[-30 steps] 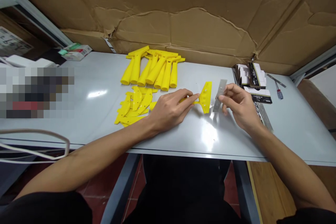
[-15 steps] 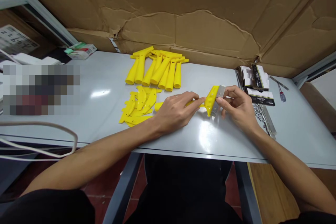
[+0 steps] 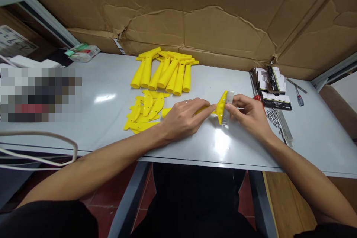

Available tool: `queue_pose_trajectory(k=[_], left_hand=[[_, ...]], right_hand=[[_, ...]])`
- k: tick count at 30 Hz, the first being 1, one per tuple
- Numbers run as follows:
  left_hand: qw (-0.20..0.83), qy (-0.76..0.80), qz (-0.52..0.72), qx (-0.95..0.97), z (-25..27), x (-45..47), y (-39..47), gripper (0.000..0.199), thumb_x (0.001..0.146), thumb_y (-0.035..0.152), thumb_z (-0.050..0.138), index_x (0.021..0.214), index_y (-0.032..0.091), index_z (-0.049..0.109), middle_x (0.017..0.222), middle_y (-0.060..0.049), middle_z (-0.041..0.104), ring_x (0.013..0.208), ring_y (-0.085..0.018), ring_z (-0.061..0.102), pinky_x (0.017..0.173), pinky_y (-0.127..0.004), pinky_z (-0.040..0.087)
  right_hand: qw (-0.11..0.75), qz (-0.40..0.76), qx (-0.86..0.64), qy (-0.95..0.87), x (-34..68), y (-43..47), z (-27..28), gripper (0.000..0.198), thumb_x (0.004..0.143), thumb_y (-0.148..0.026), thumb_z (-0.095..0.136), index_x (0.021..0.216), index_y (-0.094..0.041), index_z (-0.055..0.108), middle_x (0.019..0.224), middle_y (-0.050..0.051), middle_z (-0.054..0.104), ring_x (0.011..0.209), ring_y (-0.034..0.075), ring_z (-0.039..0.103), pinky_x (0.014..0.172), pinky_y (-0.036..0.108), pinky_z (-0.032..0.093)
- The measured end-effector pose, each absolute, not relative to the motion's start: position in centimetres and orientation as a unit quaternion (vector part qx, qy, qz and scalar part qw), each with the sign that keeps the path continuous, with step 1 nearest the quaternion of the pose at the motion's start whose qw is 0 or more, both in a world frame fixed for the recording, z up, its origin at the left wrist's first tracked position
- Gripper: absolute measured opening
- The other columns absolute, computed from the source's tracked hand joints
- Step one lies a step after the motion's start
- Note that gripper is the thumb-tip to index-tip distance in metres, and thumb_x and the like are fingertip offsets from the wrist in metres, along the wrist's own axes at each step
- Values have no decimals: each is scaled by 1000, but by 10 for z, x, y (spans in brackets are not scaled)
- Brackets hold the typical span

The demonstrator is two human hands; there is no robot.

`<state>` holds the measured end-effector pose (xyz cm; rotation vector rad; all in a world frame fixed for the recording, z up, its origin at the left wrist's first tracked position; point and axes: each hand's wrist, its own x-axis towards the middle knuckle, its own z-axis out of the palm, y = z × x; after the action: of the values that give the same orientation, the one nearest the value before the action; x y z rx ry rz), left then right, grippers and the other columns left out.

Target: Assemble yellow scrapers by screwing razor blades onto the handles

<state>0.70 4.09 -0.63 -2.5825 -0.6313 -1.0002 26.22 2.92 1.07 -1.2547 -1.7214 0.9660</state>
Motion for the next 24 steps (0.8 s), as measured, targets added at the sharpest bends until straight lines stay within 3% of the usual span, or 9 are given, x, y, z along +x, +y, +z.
queue_pose_trajectory(k=[8,17,24], left_hand=[[169,-199,-340,-903,-7,3,43,44,91,0,57,133,12,61,108,-11,76,93,-23,74,72,-34,64],[130,-235,-358,-894,-2,9,41,28,101,12,64,128,13,65,113,-11,79,97,-22,76,78,-35,65],[157,-343,-465,-801,23,-10,51,15,103,19,60,111,19,73,100,-6,82,92,-20,78,80,-34,62]], right_hand=[[341,457,-460,-681,268,34,18,45,91,-58,75,94,-14,66,86,6,73,73,12,68,70,28,59],[360,427,-462,-689,269,37,12,44,95,-59,69,97,-15,62,85,5,67,75,12,63,71,30,52],[442,420,-494,-620,309,59,21,36,93,-53,74,92,-19,61,79,2,58,66,8,50,57,24,40]])
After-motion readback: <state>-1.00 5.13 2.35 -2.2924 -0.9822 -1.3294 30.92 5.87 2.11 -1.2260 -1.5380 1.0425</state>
